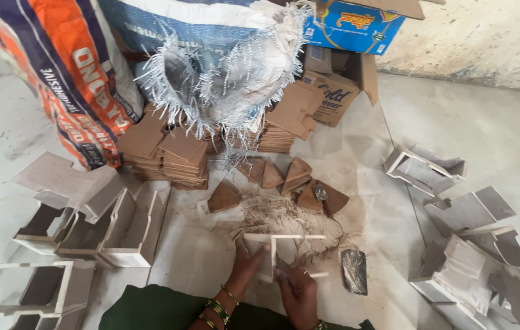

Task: The person sits on the floor among stacks of cut cardboard and white foam pieces, holding a small white foam piece and rubbing it with a sanding block to smooth its edges. They turn the piece to sand different sides, set it aside, and pick up another piece, later sanding a larger foam piece with a dark abrasive pad.

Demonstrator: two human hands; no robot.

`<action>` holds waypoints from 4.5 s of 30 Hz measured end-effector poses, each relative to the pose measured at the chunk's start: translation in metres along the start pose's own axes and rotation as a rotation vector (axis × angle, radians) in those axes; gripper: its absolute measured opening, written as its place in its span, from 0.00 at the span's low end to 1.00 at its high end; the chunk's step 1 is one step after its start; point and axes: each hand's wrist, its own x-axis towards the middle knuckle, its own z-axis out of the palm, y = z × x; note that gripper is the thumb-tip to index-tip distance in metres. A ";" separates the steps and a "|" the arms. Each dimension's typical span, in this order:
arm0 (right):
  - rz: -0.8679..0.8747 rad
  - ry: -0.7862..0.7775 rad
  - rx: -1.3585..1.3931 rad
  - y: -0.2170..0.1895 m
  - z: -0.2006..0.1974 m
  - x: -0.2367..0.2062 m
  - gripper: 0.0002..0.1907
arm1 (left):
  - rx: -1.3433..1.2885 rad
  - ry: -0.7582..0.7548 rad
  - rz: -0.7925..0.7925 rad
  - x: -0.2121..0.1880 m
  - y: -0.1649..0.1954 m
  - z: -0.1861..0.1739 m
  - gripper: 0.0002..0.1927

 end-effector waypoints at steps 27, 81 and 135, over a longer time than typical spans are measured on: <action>-0.027 0.034 0.011 -0.008 -0.012 0.012 0.26 | -0.453 -0.016 -0.157 -0.019 0.031 -0.010 0.25; 0.086 0.023 -0.331 0.033 0.001 0.019 0.28 | -0.466 -0.074 0.104 -0.021 0.046 -0.013 0.17; -0.175 -0.211 -0.741 0.043 0.000 0.012 0.43 | 0.427 0.063 0.617 -0.023 0.025 -0.005 0.18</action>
